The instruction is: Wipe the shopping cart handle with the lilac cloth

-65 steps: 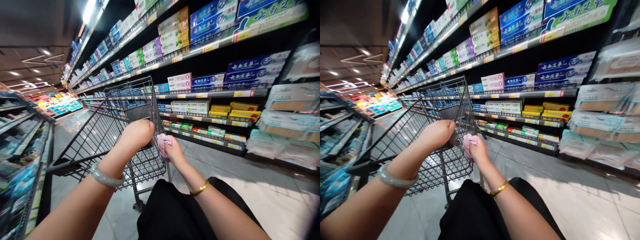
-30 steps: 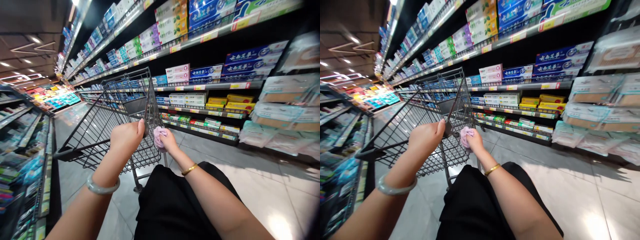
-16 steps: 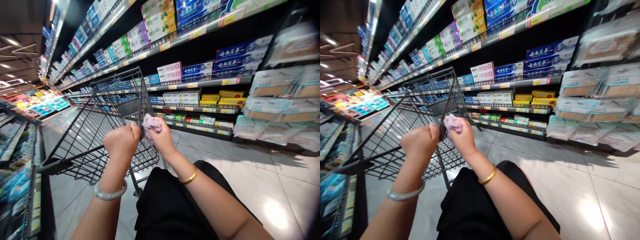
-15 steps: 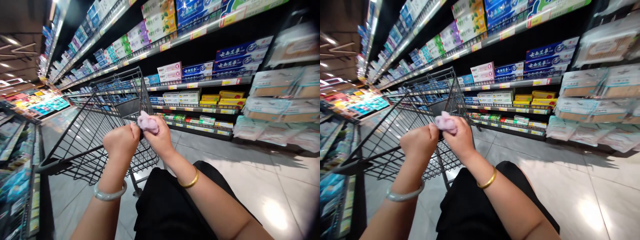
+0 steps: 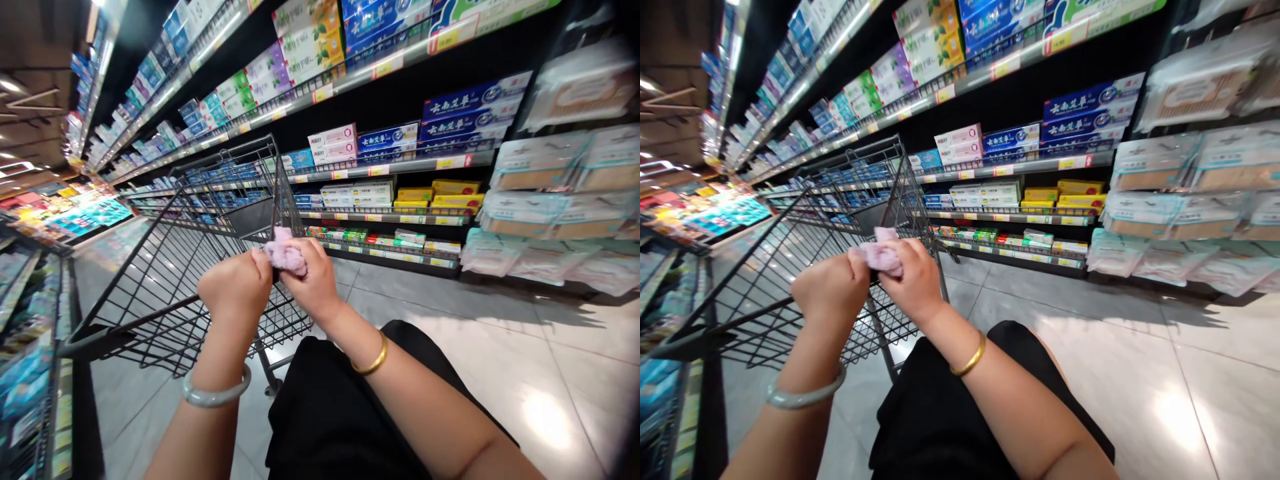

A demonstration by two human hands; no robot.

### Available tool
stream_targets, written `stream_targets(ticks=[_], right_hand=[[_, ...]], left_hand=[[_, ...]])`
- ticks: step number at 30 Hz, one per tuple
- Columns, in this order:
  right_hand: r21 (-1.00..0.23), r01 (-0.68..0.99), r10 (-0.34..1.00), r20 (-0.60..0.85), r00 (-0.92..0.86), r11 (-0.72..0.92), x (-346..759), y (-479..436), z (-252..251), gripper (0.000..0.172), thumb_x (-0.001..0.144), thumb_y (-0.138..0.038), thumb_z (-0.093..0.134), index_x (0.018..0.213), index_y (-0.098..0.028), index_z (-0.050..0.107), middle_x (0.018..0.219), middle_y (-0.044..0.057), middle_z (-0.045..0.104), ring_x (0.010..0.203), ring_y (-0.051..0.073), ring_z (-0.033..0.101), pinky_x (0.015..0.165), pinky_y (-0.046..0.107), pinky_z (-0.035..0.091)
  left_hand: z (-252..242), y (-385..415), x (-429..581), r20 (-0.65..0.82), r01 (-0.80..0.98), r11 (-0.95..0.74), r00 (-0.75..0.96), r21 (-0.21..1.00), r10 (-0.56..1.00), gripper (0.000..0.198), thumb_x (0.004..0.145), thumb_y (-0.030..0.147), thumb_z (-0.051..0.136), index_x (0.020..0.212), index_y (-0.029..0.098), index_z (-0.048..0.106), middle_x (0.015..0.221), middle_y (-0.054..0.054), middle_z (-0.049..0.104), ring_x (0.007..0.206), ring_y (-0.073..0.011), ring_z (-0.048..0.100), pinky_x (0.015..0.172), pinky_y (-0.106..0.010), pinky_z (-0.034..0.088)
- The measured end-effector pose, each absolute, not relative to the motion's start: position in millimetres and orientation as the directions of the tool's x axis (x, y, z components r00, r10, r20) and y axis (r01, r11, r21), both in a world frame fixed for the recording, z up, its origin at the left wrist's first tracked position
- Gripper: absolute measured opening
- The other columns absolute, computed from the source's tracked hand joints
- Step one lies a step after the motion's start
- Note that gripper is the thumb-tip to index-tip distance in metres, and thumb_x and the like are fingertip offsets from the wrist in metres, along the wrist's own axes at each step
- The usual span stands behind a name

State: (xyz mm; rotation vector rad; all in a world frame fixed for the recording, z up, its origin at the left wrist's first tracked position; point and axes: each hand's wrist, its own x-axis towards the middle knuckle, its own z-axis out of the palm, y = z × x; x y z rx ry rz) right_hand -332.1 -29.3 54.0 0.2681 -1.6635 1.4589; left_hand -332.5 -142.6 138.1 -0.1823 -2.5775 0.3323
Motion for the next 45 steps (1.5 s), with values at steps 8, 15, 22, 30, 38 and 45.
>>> stream_targets(ticks=[8, 15, 22, 30, 38, 45], right_hand=[[-0.656, -0.719, 0.356, 0.744, -0.565, 0.231, -322, -33, 58, 0.036, 0.078, -0.021, 0.066, 0.113, -0.03, 0.066, 0.113, 0.002, 0.069, 0.107, 0.021, 0.066, 0.096, 0.034, 0.055], [-0.865, -0.486, 0.474, 0.483, -0.737, 0.125, -334, -26, 47, 0.035, 0.074, -0.018, 0.063, 0.108, -0.026, 0.065, 0.106, 0.002, 0.071, 0.097, 0.021, 0.067, 0.092, 0.037, 0.056], [-0.723, -0.648, 0.424, 0.678, -0.6, 0.239, -331, -26, 54, 0.039, 0.075, -0.02, 0.064, 0.113, -0.029, 0.063, 0.113, 0.001, 0.07, 0.108, 0.022, 0.065, 0.099, 0.037, 0.054], [-0.731, -0.658, 0.499, 0.645, -0.579, 0.182, -338, -26, 49, 0.038, 0.074, -0.019, 0.063, 0.111, -0.029, 0.064, 0.114, 0.001, 0.07, 0.107, 0.02, 0.065, 0.099, 0.035, 0.052], [-0.85, -0.527, 0.514, 0.447, -0.732, -0.011, -345, -10, 42, 0.032, 0.074, -0.022, 0.06, 0.106, -0.025, 0.063, 0.099, 0.0, 0.071, 0.089, 0.018, 0.067, 0.086, 0.031, 0.056], [-0.738, -0.636, 0.372, 0.669, -0.643, 0.226, -338, -10, 40, 0.036, 0.073, -0.021, 0.064, 0.109, -0.027, 0.065, 0.11, 0.002, 0.07, 0.105, 0.021, 0.065, 0.096, 0.036, 0.054]], left_hand=[[142, -142, -328, 0.427, 0.059, 0.956, -0.885, -0.289, 0.184, 0.058, 0.097, 0.039, 0.024, 0.09, 0.015, 0.076, 0.085, -0.018, 0.074, 0.08, -0.0312, 0.068, 0.057, -0.032, 0.027], [141, -139, -329, 0.515, 0.012, 0.968, -0.845, -0.25, 0.143, 0.075, 0.101, 0.037, 0.007, 0.092, 0.012, 0.077, 0.088, -0.02, 0.074, 0.082, -0.0321, 0.069, 0.057, -0.035, 0.026], [140, -134, -330, 0.503, 0.033, 0.972, -0.851, -0.231, 0.149, 0.071, 0.101, 0.04, 0.011, 0.092, 0.014, 0.077, 0.087, -0.02, 0.074, 0.082, -0.0337, 0.069, 0.058, -0.034, 0.028], [134, -122, -329, 0.52, 0.066, 0.971, -0.835, -0.228, 0.179, 0.073, 0.103, 0.038, 0.007, 0.088, 0.012, 0.074, 0.086, -0.019, 0.074, 0.076, -0.0287, 0.067, 0.058, -0.033, 0.022], [156, -146, -327, 0.331, 0.437, 0.87, -0.806, -0.228, 0.491, 0.05, 0.103, 0.052, 0.021, 0.092, 0.022, 0.06, 0.082, -0.007, 0.07, 0.078, -0.0233, 0.065, 0.063, -0.032, 0.03], [162, -166, -336, 0.218, 0.37, 0.861, -0.862, -0.35, 0.459, 0.05, 0.099, 0.06, 0.025, 0.081, 0.024, 0.054, 0.076, -0.006, 0.067, 0.076, -0.0255, 0.063, 0.062, -0.032, 0.028]])
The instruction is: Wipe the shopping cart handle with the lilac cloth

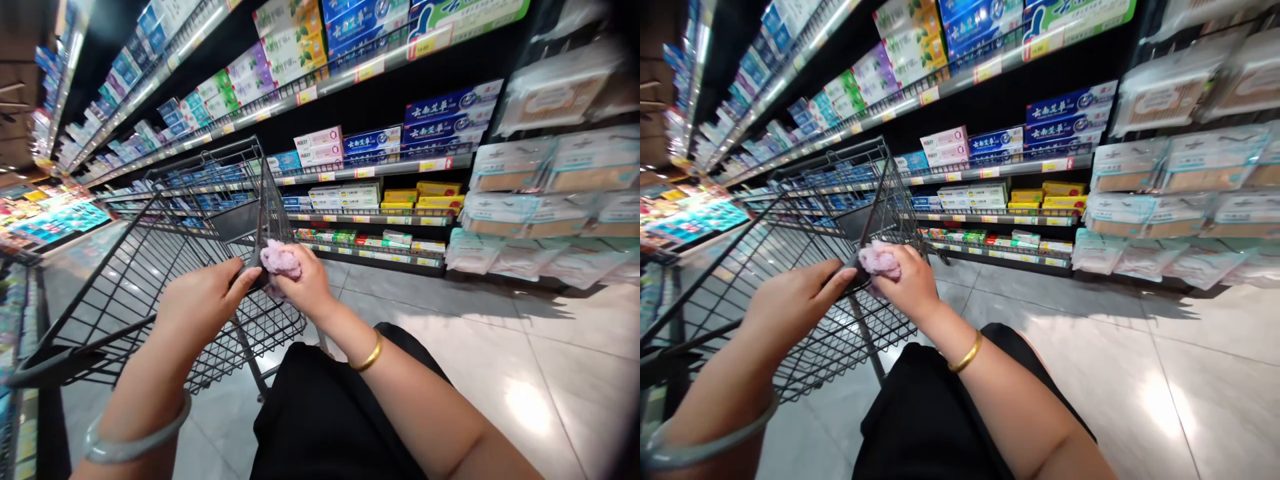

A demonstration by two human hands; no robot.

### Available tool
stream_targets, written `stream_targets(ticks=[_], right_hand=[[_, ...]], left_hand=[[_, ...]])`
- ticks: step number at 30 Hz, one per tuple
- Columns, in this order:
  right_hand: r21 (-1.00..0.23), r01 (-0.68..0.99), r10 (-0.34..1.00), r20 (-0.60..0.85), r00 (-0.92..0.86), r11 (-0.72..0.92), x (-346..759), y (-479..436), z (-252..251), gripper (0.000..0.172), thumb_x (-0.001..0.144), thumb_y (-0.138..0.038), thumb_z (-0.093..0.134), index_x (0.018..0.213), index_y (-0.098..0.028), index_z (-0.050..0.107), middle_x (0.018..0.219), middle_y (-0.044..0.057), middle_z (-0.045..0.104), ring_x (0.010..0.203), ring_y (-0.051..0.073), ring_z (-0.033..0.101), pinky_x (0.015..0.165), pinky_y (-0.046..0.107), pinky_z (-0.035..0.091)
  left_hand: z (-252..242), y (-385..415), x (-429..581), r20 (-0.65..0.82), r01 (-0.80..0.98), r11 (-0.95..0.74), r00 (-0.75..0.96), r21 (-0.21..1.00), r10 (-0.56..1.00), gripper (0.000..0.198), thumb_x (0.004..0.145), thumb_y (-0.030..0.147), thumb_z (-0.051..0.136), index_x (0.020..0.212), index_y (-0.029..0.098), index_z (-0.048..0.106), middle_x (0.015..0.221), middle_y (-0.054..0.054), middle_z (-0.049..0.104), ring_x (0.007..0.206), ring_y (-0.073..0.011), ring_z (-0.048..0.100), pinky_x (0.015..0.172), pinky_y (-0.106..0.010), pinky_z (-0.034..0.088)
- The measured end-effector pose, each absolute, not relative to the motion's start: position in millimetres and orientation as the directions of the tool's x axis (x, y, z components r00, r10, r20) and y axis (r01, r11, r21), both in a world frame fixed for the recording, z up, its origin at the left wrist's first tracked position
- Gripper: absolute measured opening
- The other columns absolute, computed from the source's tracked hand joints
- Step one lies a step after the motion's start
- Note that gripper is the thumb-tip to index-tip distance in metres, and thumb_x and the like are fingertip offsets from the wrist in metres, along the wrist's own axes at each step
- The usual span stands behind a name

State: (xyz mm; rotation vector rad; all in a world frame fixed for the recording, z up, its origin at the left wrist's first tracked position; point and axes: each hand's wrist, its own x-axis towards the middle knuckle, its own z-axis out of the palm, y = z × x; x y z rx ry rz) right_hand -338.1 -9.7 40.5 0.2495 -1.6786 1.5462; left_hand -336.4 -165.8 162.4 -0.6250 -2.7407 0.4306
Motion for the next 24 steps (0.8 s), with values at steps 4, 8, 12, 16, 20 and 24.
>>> stream_targets(ticks=[4, 8, 12, 16, 20, 24], right_hand=[[-0.838, -0.516, 0.419, 0.539, -0.731, 0.178, -348, -17, 26, 0.036, 0.071, -0.018, 0.062, 0.106, -0.026, 0.066, 0.105, 0.001, 0.071, 0.098, 0.02, 0.066, 0.092, 0.035, 0.055], [-0.783, -0.598, 0.451, 0.601, -0.659, 0.17, -345, -24, 31, 0.039, 0.07, -0.018, 0.064, 0.107, -0.026, 0.066, 0.109, 0.001, 0.071, 0.102, 0.02, 0.066, 0.095, 0.034, 0.054], [-0.806, -0.575, 0.499, 0.561, -0.661, 0.143, -349, -18, 28, 0.035, 0.071, -0.019, 0.062, 0.106, -0.026, 0.065, 0.104, 0.001, 0.071, 0.098, 0.02, 0.066, 0.095, 0.035, 0.053], [-0.831, -0.553, 0.537, 0.493, -0.685, 0.058, -353, -2, 27, 0.035, 0.073, -0.021, 0.061, 0.107, -0.025, 0.064, 0.103, 0.0, 0.071, 0.095, 0.019, 0.066, 0.09, 0.034, 0.054], [-0.805, -0.591, 0.598, 0.448, -0.665, -0.054, -340, 13, 45, 0.033, 0.073, -0.023, 0.063, 0.106, -0.023, 0.064, 0.1, 0.001, 0.071, 0.089, 0.018, 0.066, 0.085, 0.031, 0.055], [-0.742, -0.669, 0.6, 0.554, -0.578, 0.04, -340, 25, 47, 0.035, 0.071, -0.02, 0.066, 0.106, -0.024, 0.066, 0.105, 0.001, 0.071, 0.097, 0.019, 0.065, 0.096, 0.034, 0.052]], left_hand=[[159, -163, -332, 0.214, 0.24, 0.904, -0.92, -0.354, 0.328, 0.052, 0.099, 0.063, 0.023, 0.08, 0.024, 0.053, 0.073, -0.006, 0.065, 0.07, -0.0253, 0.061, 0.058, -0.032, 0.022], [159, -157, -322, 0.22, 0.218, 0.904, -0.924, -0.367, 0.312, 0.055, 0.1, 0.064, 0.021, 0.081, 0.024, 0.054, 0.074, -0.006, 0.065, 0.071, -0.0263, 0.062, 0.057, -0.032, 0.022], [157, -142, -313, 0.253, 0.21, 0.908, -0.916, -0.363, 0.313, 0.058, 0.1, 0.066, 0.021, 0.082, 0.024, 0.056, 0.074, -0.006, 0.066, 0.073, -0.0273, 0.064, 0.056, -0.032, 0.022], [151, -120, -309, 0.313, 0.21, 0.912, -0.892, -0.352, 0.326, 0.061, 0.1, 0.067, 0.021, 0.084, 0.024, 0.061, 0.077, -0.007, 0.069, 0.076, -0.0294, 0.067, 0.054, -0.033, 0.021], [148, -103, -312, 0.355, 0.221, 0.914, -0.87, -0.341, 0.343, 0.061, 0.101, 0.066, 0.022, 0.088, 0.024, 0.064, 0.078, -0.008, 0.071, 0.076, -0.0307, 0.069, 0.053, -0.033, 0.02], [147, -94, -318, 0.376, 0.236, 0.91, -0.853, -0.34, 0.362, 0.062, 0.101, 0.065, 0.021, 0.091, 0.023, 0.065, 0.08, -0.009, 0.072, 0.077, -0.0321, 0.07, 0.054, -0.033, 0.021]])
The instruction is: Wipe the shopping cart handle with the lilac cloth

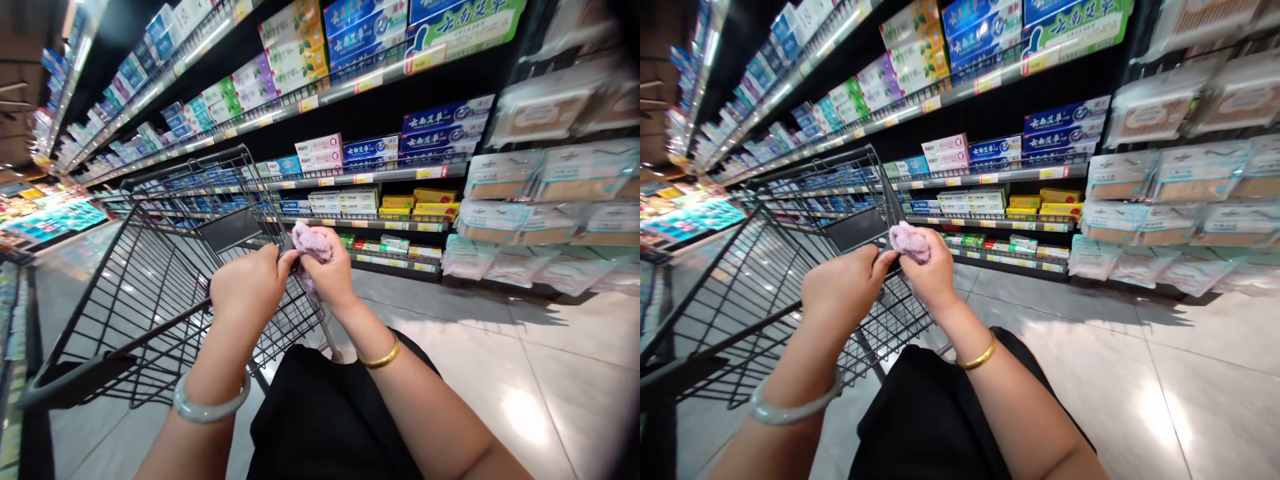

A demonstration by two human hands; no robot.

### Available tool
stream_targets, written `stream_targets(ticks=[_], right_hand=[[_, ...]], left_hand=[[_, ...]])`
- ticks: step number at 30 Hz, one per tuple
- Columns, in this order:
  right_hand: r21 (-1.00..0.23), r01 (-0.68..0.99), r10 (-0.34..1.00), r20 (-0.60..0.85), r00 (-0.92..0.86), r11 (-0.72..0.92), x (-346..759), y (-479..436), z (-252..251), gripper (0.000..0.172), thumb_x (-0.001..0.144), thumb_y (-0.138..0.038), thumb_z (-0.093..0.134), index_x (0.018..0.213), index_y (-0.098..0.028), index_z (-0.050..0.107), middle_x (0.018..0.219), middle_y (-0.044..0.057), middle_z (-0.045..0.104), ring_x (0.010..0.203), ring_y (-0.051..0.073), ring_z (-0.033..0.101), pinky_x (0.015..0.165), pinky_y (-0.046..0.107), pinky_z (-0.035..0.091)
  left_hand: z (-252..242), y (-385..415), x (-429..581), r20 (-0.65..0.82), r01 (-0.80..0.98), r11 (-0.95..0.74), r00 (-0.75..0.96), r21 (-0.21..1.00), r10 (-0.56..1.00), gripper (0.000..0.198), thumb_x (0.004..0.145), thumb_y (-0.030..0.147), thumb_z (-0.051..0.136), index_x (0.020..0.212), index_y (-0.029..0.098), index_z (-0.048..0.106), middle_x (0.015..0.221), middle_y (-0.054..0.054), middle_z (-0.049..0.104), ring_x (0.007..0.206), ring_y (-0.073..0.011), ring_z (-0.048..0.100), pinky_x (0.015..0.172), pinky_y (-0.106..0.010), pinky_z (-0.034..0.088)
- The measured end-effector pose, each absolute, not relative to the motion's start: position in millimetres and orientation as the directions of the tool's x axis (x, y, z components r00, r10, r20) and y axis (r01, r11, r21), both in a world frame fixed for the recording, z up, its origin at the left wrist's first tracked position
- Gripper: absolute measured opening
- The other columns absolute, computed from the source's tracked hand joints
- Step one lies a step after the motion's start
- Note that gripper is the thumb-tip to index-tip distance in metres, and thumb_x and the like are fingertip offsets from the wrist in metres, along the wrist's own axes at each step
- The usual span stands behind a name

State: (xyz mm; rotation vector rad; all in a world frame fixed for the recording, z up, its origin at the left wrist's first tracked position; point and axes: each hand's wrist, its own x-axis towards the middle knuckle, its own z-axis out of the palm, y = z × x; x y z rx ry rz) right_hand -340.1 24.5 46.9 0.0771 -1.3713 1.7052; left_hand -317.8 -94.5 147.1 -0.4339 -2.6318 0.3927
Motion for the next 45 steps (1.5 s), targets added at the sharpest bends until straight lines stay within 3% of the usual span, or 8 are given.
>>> stream_targets(ticks=[6, 12, 18, 24, 31, 36, 41, 45], right_hand=[[-0.862, -0.448, 0.643, 0.206, -0.738, -0.237, -364, 26, 25, 0.029, 0.07, -0.02, 0.062, 0.099, -0.021, 0.064, 0.094, 0.001, 0.072, 0.087, 0.018, 0.067, 0.091, 0.037, 0.054], [-0.756, -0.648, 0.676, 0.524, -0.519, 0.088, -352, 19, 41, 0.036, 0.072, -0.021, 0.067, 0.107, -0.025, 0.066, 0.108, 0.001, 0.071, 0.101, 0.019, 0.065, 0.098, 0.035, 0.052], [-0.85, -0.495, 0.729, 0.222, -0.647, -0.18, -368, 20, 27, 0.028, 0.074, -0.024, 0.062, 0.103, -0.021, 0.062, 0.098, 0.001, 0.072, 0.09, 0.018, 0.067, 0.09, 0.036, 0.056], [-0.721, -0.684, 0.695, 0.546, -0.468, 0.106, -359, 14, 46, 0.036, 0.075, -0.023, 0.068, 0.111, -0.025, 0.063, 0.112, 0.002, 0.07, 0.103, 0.019, 0.064, 0.101, 0.036, 0.051], [-0.864, -0.504, 0.711, 0.348, -0.611, -0.011, -383, 16, 16, 0.035, 0.077, -0.019, 0.06, 0.111, -0.02, 0.062, 0.11, 0.006, 0.07, 0.103, 0.021, 0.063, 0.099, 0.04, 0.05], [-0.744, -0.639, 0.599, 0.606, -0.524, 0.193, -388, 15, 26, 0.039, 0.074, -0.015, 0.065, 0.112, -0.024, 0.064, 0.113, 0.005, 0.069, 0.108, 0.021, 0.062, 0.1, 0.037, 0.049], [-0.824, -0.539, 0.649, 0.507, -0.567, 0.173, -400, 16, 23, 0.037, 0.073, -0.01, 0.06, 0.108, -0.023, 0.063, 0.109, 0.005, 0.069, 0.103, 0.021, 0.062, 0.097, 0.038, 0.051], [-0.649, -0.685, 0.5, 0.737, -0.456, 0.331, -401, 17, 42, 0.043, 0.076, -0.011, 0.064, 0.116, -0.025, 0.063, 0.116, 0.005, 0.067, 0.111, 0.021, 0.061, 0.102, 0.036, 0.049]], left_hand=[[146, -89, -328, 0.409, 0.272, 0.9, -0.819, -0.34, 0.402, 0.06, 0.102, 0.063, 0.022, 0.093, 0.022, 0.065, 0.081, -0.009, 0.073, 0.077, -0.0336, 0.071, 0.056, -0.033, 0.03], [139, -89, -340, 0.484, 0.288, 0.887, -0.756, -0.36, 0.442, 0.066, 0.105, 0.052, 0.008, 0.093, 0.02, 0.065, 0.077, -0.011, 0.072, 0.071, -0.0321, 0.071, 0.055, -0.032, 0.034], [139, -83, -347, 0.488, 0.294, 0.894, -0.757, -0.339, 0.434, 0.07, 0.104, 0.048, 0.005, 0.093, 0.016, 0.067, 0.079, -0.015, 0.073, 0.072, -0.0338, 0.072, 0.058, -0.035, 0.043], [143, -73, -358, 0.442, 0.301, 0.894, -0.787, -0.332, 0.429, 0.066, 0.104, 0.044, 0.008, 0.1, 0.014, 0.066, 0.083, -0.017, 0.073, 0.078, -0.036, 0.074, 0.063, -0.038, 0.049], [145, -65, -377, 0.418, 0.33, 0.879, -0.784, -0.344, 0.458, 0.059, 0.104, 0.039, 0.009, 0.11, 0.011, 0.061, 0.089, -0.019, 0.073, 0.083, -0.0347, 0.074, 0.065, -0.038, 0.05], [158, -69, -385, 0.339, 0.41, 0.834, -0.776, -0.369, 0.532, 0.04, 0.102, 0.029, 0.024, 0.109, 0.016, 0.062, 0.096, -0.015, 0.074, 0.09, -0.0288, 0.074, 0.07, -0.033, 0.05], [162, -81, -382, 0.364, 0.302, 0.87, -0.817, -0.389, 0.447, 0.045, 0.102, 0.037, 0.024, 0.107, 0.017, 0.064, 0.094, -0.017, 0.075, 0.091, -0.0362, 0.073, 0.072, -0.041, 0.052], [147, -86, -385, 0.389, 0.228, 0.904, -0.844, -0.362, 0.369, 0.043, 0.101, 0.03, 0.023, 0.104, 0.014, 0.062, 0.087, -0.018, 0.074, 0.084, -0.0358, 0.074, 0.066, -0.038, 0.051]])
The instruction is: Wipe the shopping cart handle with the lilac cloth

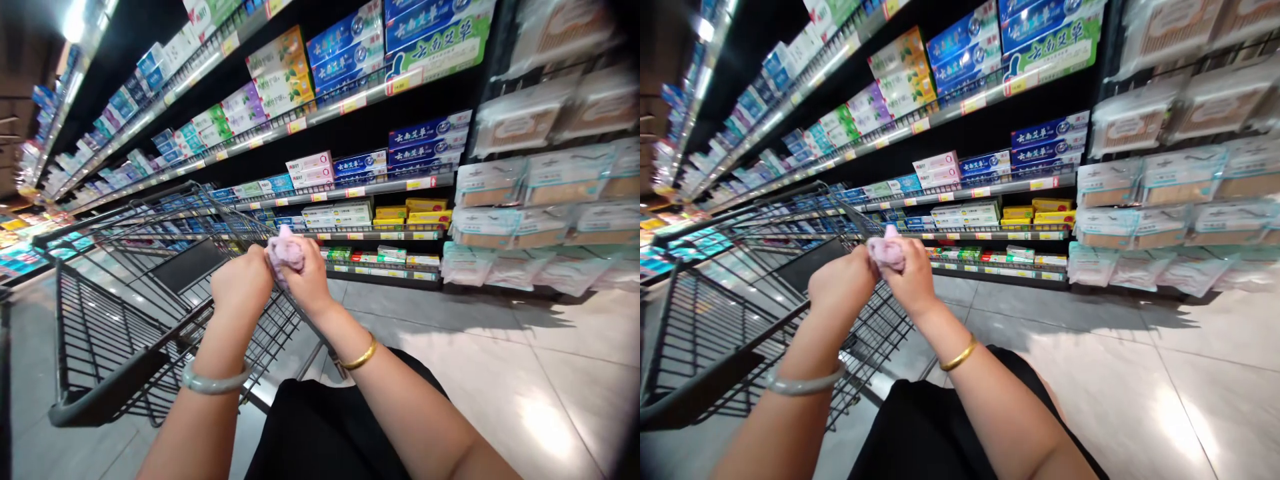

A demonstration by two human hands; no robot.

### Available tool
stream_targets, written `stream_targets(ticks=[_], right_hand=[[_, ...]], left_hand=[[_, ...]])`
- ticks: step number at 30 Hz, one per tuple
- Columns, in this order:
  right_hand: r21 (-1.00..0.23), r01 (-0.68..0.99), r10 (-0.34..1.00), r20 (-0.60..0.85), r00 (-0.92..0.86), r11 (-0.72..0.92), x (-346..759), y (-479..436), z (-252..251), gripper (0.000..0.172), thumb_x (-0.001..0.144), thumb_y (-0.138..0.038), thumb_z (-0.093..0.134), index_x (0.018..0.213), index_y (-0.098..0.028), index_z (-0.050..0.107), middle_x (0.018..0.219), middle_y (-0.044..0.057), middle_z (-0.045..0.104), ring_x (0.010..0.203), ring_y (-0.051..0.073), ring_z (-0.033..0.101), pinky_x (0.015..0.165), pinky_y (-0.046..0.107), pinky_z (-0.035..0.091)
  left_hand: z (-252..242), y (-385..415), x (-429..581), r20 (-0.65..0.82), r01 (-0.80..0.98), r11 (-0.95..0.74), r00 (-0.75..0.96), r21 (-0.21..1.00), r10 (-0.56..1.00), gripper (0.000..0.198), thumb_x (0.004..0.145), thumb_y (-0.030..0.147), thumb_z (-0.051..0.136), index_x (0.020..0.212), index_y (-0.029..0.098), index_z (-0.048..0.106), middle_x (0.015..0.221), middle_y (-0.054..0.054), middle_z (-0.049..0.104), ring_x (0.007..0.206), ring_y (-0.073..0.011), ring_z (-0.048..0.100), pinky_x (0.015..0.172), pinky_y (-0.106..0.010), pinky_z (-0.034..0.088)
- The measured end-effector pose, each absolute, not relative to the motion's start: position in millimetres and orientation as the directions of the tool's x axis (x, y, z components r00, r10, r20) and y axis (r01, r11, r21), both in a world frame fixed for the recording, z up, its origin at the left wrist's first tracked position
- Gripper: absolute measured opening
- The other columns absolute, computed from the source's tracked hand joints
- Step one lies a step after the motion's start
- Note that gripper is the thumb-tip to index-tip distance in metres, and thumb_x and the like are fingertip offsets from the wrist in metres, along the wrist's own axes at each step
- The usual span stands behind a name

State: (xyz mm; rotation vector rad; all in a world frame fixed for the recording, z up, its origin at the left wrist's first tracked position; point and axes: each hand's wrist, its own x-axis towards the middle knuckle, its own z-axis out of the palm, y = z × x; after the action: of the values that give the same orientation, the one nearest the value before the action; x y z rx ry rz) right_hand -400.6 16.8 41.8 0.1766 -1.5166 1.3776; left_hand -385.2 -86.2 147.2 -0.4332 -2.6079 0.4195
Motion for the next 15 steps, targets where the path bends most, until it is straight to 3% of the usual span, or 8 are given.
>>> stream_targets(ticks=[2, 6, 8, 12, 15], right_hand=[[-0.623, -0.684, 0.419, 0.775, -0.474, 0.379, -405, 19, 45, 0.044, 0.075, -0.008, 0.063, 0.115, -0.025, 0.064, 0.116, 0.005, 0.066, 0.113, 0.022, 0.061, 0.103, 0.035, 0.049], [-0.822, -0.467, 0.59, 0.563, -0.579, 0.327, -422, 27, 40, 0.045, 0.072, -0.003, 0.058, 0.112, -0.023, 0.065, 0.112, 0.007, 0.065, 0.108, 0.023, 0.061, 0.1, 0.039, 0.05], [-0.807, -0.487, 0.581, 0.584, -0.567, 0.335, -428, 28, 40, 0.043, 0.074, -0.005, 0.06, 0.112, -0.022, 0.065, 0.113, 0.007, 0.065, 0.109, 0.023, 0.06, 0.101, 0.039, 0.05], [-0.661, -0.635, 0.419, 0.748, -0.515, 0.4, -438, 26, 36, 0.041, 0.077, -0.01, 0.064, 0.116, -0.024, 0.065, 0.117, 0.007, 0.065, 0.115, 0.023, 0.059, 0.103, 0.037, 0.049], [-0.772, -0.536, 0.496, 0.632, -0.595, 0.341, -444, 29, 21, 0.041, 0.074, -0.006, 0.062, 0.111, -0.024, 0.065, 0.113, 0.005, 0.067, 0.109, 0.022, 0.061, 0.1, 0.037, 0.05]], left_hand=[[139, -86, -390, 0.437, 0.212, 0.908, -0.822, -0.361, 0.365, 0.042, 0.1, 0.028, 0.022, 0.103, 0.013, 0.061, 0.087, -0.019, 0.073, 0.082, -0.0356, 0.074, 0.065, -0.037, 0.051], [132, -80, -401, 0.524, 0.177, 0.923, -0.779, -0.343, 0.344, 0.056, 0.103, 0.04, 0.012, 0.1, 0.013, 0.061, 0.082, -0.02, 0.072, 0.079, -0.0364, 0.073, 0.065, -0.039, 0.05], [132, -76, -407, 0.521, 0.18, 0.925, -0.782, -0.333, 0.34, 0.054, 0.102, 0.038, 0.013, 0.1, 0.013, 0.062, 0.081, -0.02, 0.072, 0.079, -0.0363, 0.073, 0.065, -0.039, 0.049], [132, -72, -416, 0.517, 0.166, 0.936, -0.797, -0.309, 0.312, 0.046, 0.099, 0.029, 0.019, 0.1, 0.014, 0.063, 0.084, -0.02, 0.073, 0.08, -0.0351, 0.072, 0.064, -0.037, 0.046], [128, -71, -418, 0.562, 0.128, 0.95, -0.78, -0.284, 0.273, 0.056, 0.102, 0.039, 0.013, 0.1, 0.014, 0.062, 0.085, -0.019, 0.073, 0.078, -0.0342, 0.071, 0.065, -0.037, 0.044]])
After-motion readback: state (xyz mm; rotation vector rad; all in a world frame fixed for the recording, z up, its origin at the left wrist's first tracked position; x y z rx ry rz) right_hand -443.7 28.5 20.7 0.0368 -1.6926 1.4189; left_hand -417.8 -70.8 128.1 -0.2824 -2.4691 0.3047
